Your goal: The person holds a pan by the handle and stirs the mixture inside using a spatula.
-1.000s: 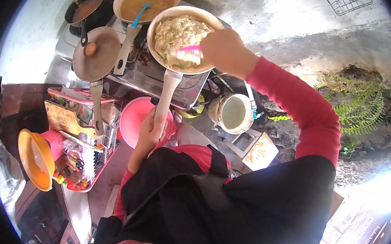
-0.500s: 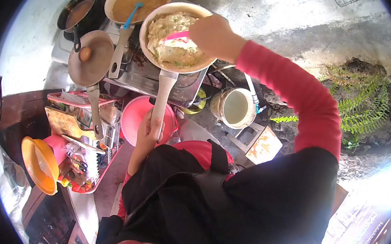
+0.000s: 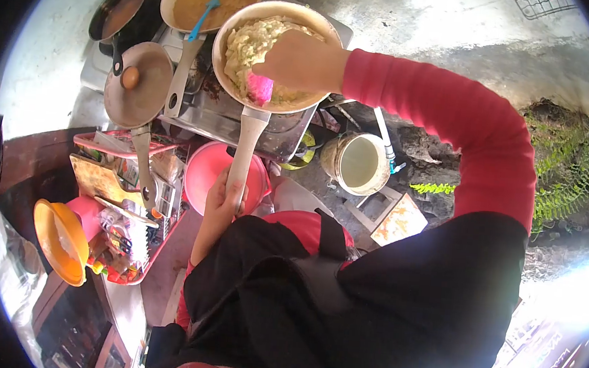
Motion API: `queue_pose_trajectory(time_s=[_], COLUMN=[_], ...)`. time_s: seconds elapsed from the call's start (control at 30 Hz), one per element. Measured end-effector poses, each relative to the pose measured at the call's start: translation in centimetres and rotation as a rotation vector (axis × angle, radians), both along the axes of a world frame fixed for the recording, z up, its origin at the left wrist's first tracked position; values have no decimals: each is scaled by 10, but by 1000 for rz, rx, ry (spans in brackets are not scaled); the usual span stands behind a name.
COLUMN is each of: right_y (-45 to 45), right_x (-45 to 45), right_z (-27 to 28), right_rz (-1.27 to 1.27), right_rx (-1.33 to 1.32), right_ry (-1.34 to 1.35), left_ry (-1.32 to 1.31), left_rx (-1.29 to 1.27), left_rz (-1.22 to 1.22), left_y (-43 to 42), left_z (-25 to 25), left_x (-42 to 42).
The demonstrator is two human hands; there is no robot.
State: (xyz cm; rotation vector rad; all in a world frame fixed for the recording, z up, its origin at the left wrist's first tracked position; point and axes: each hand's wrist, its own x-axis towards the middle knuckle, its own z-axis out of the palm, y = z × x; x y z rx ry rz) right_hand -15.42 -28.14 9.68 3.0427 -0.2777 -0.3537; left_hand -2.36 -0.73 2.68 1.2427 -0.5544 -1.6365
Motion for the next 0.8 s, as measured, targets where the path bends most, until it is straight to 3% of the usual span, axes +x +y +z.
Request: queue_pose_trajectory(time_s=[0.07, 0.2, 0.47, 0.73, 0.8], right_y=[-9, -13, -23, 17, 17], right_x=[1, 0, -18, 5, 12], right_z=[-8, -5, 29, -23, -23], right_rz=[113, 162, -9, 45, -41], right_rx=[9, -55, -43, -27, -207], right_ry=[-110, -56, 52, -8, 44], left_ry=[-27, 17, -62, -99, -90], left_rx=[-32, -31, 7, -28, -29], left_rz=[36, 20, 28, 8, 13], left_y=[1, 1, 5, 2, 1], left_z=[-4, -3, -7, -4, -4], left_x=[-3, 0, 0, -1, -1])
